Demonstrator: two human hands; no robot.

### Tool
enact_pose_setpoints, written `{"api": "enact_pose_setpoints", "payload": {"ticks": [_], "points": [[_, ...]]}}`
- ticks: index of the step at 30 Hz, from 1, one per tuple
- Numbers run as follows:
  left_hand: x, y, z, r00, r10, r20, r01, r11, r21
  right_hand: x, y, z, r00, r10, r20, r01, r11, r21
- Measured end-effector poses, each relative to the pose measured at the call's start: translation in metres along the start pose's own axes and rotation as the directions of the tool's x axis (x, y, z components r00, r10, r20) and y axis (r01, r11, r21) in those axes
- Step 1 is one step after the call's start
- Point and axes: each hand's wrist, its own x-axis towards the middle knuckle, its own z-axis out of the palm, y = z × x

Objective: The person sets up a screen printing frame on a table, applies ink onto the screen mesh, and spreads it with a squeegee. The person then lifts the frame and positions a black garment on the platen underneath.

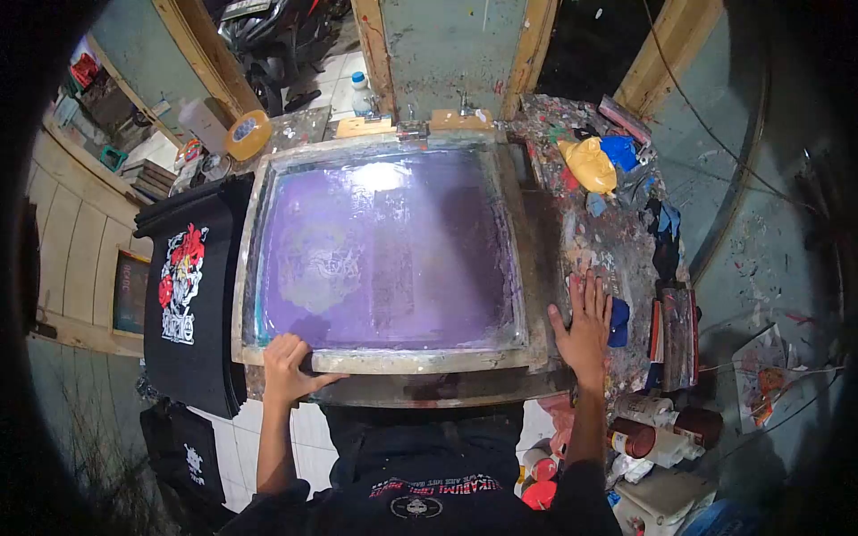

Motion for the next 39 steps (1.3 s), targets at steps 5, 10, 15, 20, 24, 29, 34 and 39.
{"api": "enact_pose_setpoints", "payload": {"ticks": [5,10,15,20,24,29,34,39], "points": [[0.0,-0.004,0.002,1.0,0.003,0.022,-0.002,0.999,-0.035,0.005,-0.005,-0.004,0.999,-0.01,0.033,0.009,1.0,0.008],[-0.006,-0.008,0.01,0.999,0.002,0.035,0.0,0.998,-0.058,0.007,-0.007,-0.004,0.999,-0.016,0.037,0.016,1.0,-0.013],[-0.008,-0.008,0.013,0.999,0.002,0.042,0.0,0.999,-0.051,0.007,-0.01,-0.004,0.999,-0.028,0.024,0.028,1.0,0.008],[-0.008,-0.006,0.013,1.0,0.004,0.009,-0.003,0.999,-0.054,0.007,-0.012,-0.006,0.999,-0.015,0.033,0.015,1.0,0.009],[-0.008,-0.004,0.011,1.0,0.001,-0.016,-0.002,0.999,-0.049,0.008,-0.013,-0.007,0.999,-0.007,0.039,0.006,1.0,0.018],[0.014,0.007,-0.024,0.999,0.011,-0.039,-0.013,0.999,-0.031,0.006,-0.005,-0.005,0.998,-0.065,0.022,0.065,0.997,-0.038],[0.085,0.008,-0.112,0.983,0.127,-0.134,-0.121,0.991,0.047,-0.006,0.005,0.006,0.993,-0.117,-0.002,0.113,0.958,0.264],[0.164,-0.009,-0.169,0.913,0.281,-0.295,-0.269,0.96,0.08,0.004,-0.006,0.007,0.999,-0.048,0.012,0.048,0.999,-0.02]]}}
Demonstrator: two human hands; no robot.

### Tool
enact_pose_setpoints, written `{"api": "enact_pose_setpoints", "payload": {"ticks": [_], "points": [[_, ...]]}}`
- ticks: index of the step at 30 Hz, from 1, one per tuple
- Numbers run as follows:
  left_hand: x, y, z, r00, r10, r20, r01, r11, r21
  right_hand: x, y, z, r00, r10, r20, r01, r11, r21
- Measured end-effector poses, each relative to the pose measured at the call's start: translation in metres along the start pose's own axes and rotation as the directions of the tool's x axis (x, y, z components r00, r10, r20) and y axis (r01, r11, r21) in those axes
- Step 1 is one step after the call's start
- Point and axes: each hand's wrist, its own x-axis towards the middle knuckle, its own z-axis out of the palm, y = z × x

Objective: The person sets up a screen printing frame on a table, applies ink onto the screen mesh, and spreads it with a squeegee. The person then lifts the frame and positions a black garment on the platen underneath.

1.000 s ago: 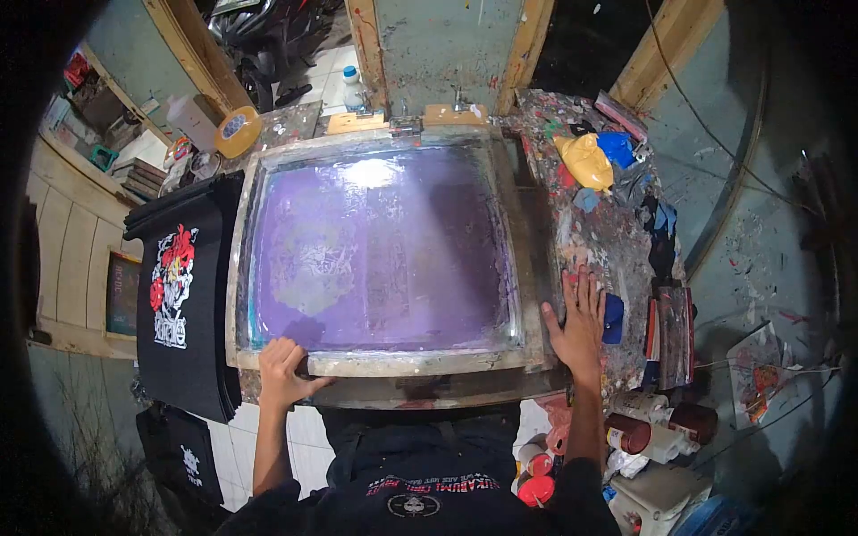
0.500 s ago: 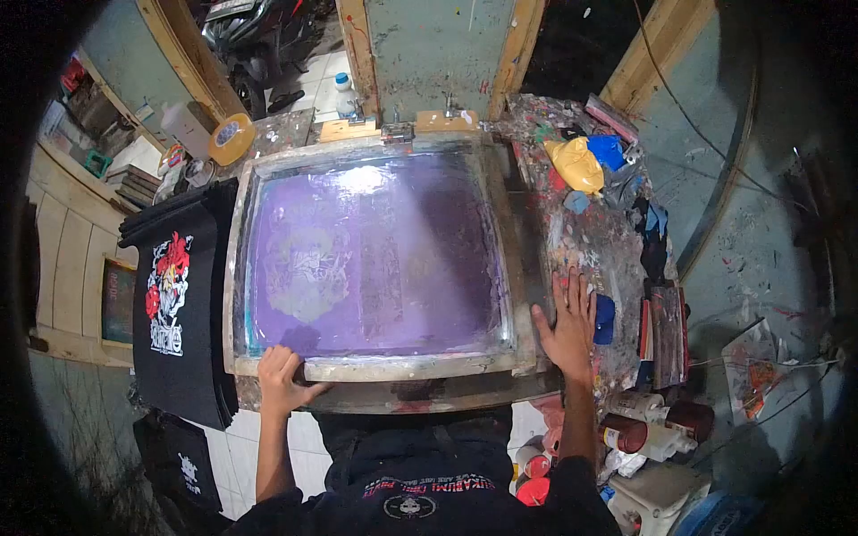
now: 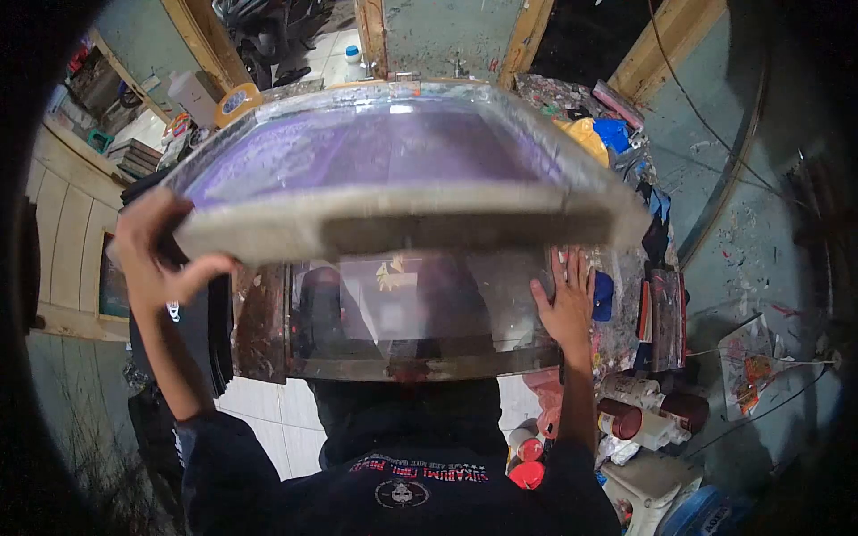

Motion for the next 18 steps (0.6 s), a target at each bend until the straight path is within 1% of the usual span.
{"api": "enact_pose_setpoints", "payload": {"ticks": [2,3,6,7,11,14,17,18], "points": [[0.026,-0.01,-0.012,0.976,-0.159,0.148,0.167,0.985,-0.041,0.002,0.0,0.0,1.0,-0.012,-0.02,0.012,1.0,0.008],[0.038,-0.01,-0.015,0.985,-0.113,0.13,0.114,0.993,-0.004,0.002,0.001,0.002,0.999,-0.016,-0.028,0.016,1.0,0.007],[0.05,-0.019,-0.017,0.979,-0.141,0.147,0.15,0.987,-0.052,0.004,0.001,0.002,0.999,-0.014,-0.042,0.015,1.0,0.013],[0.053,-0.02,-0.019,0.984,-0.111,0.142,0.116,0.993,-0.028,0.004,-0.001,0.0,0.999,-0.013,-0.044,0.014,1.0,0.017],[0.053,-0.022,-0.015,0.989,-0.121,0.084,0.126,0.99,-0.06,0.005,0.0,0.001,0.998,-0.025,-0.06,0.026,1.0,0.007],[0.054,-0.022,-0.024,0.934,-0.266,0.238,0.262,0.964,0.051,0.005,-0.001,0.0,0.997,-0.027,-0.07,0.028,1.0,0.009],[0.054,-0.021,-0.016,0.996,-0.069,0.062,0.07,0.997,-0.012,0.006,0.001,0.003,0.997,-0.028,-0.078,0.029,1.0,0.009],[0.05,-0.018,-0.014,0.989,-0.115,0.088,0.119,0.992,-0.037,0.007,0.001,0.003,0.997,-0.026,-0.078,0.027,1.0,0.01]]}}
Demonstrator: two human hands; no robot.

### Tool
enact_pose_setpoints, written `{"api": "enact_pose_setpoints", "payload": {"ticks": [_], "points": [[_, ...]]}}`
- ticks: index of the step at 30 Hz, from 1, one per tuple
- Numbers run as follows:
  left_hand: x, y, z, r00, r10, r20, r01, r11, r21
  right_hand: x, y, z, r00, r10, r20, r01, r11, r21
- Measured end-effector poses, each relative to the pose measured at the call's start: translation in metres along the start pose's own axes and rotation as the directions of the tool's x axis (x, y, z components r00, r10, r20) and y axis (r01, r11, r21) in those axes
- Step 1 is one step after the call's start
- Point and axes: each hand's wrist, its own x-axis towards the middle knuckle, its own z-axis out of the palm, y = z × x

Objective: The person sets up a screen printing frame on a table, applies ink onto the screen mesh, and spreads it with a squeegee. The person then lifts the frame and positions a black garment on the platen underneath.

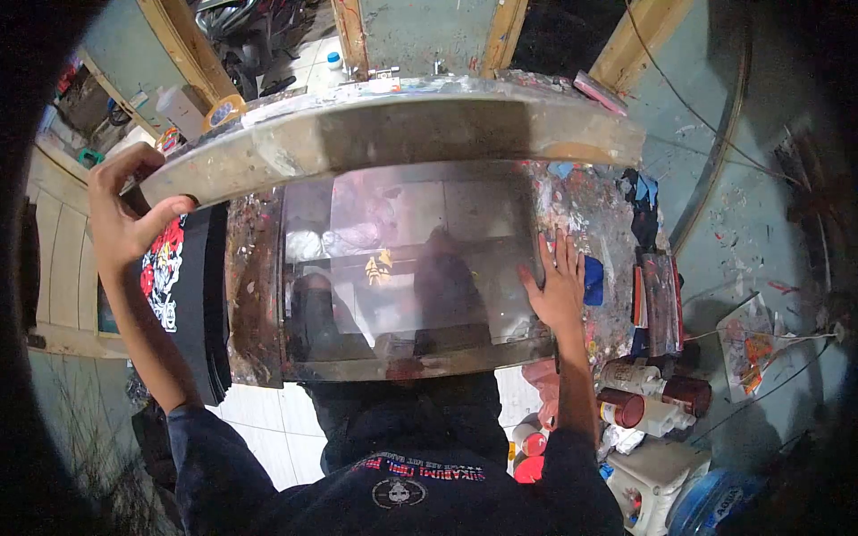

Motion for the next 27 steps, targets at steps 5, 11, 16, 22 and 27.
{"api": "enact_pose_setpoints", "payload": {"ticks": [5,11,16,22,27], "points": [[-0.045,0.014,0.012,0.987,-0.112,0.116,0.119,0.991,-0.056,0.001,-0.003,-0.002,1.0,0.003,-0.003,-0.003,1.0,0.001],[-0.16,0.044,0.076,0.978,-0.117,0.173,0.123,0.992,-0.025,0.004,-0.002,-0.021,0.999,-0.016,0.049,0.015,0.999,0.035],[-0.229,0.051,0.132,0.978,-0.126,0.165,0.127,0.992,0.005,0.001,0.005,-0.018,0.997,0.074,0.023,-0.073,0.997,-0.023],[-0.249,0.047,0.156,0.979,-0.128,0.156,0.133,0.991,-0.018,-0.002,0.005,-0.008,0.995,0.091,0.031,-0.091,0.996,0.003],[-0.255,0.043,0.164,0.982,-0.115,0.15,0.121,0.992,-0.032,-0.002,0.003,-0.009,0.991,0.114,0.066,-0.113,0.993,-0.02]]}}
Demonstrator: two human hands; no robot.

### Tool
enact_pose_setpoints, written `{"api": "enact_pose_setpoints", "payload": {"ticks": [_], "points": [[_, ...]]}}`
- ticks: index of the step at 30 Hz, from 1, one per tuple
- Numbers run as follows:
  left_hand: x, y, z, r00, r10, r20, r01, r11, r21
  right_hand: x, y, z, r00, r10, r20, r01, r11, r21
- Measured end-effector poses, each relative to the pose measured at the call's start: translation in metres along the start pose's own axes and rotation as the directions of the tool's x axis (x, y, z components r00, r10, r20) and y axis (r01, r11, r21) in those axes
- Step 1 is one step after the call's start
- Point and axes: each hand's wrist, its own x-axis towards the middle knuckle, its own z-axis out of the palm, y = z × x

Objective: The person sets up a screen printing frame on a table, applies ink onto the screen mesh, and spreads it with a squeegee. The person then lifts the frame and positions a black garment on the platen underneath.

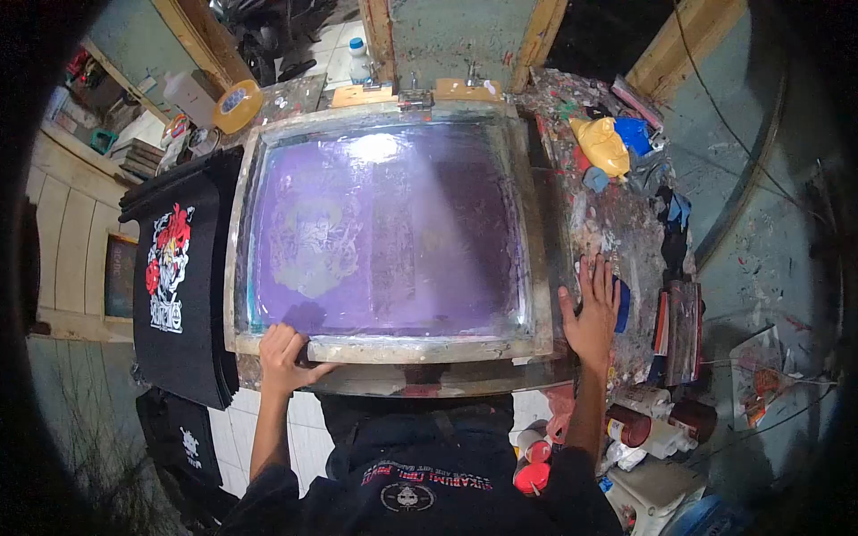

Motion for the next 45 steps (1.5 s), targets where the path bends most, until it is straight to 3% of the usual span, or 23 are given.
{"api": "enact_pose_setpoints", "payload": {"ticks": [38,43,45], "points": [[-0.002,0.007,-0.004,0.999,-0.05,-0.009,0.05,0.999,-0.002,0.002,0.003,0.004,0.999,-0.033,-0.029,0.033,0.999,0.005],[0.032,0.015,-0.05,1.0,0.004,-0.024,-0.003,0.999,0.036,0.002,0.013,0.007,0.997,-0.076,-0.018,0.076,0.997,-0.017],[0.058,0.014,-0.08,0.997,0.051,-0.051,-0.048,0.997,0.064,-0.003,0.019,0.019,0.978,-0.09,-0.188,0.138,0.956,0.258]]}}
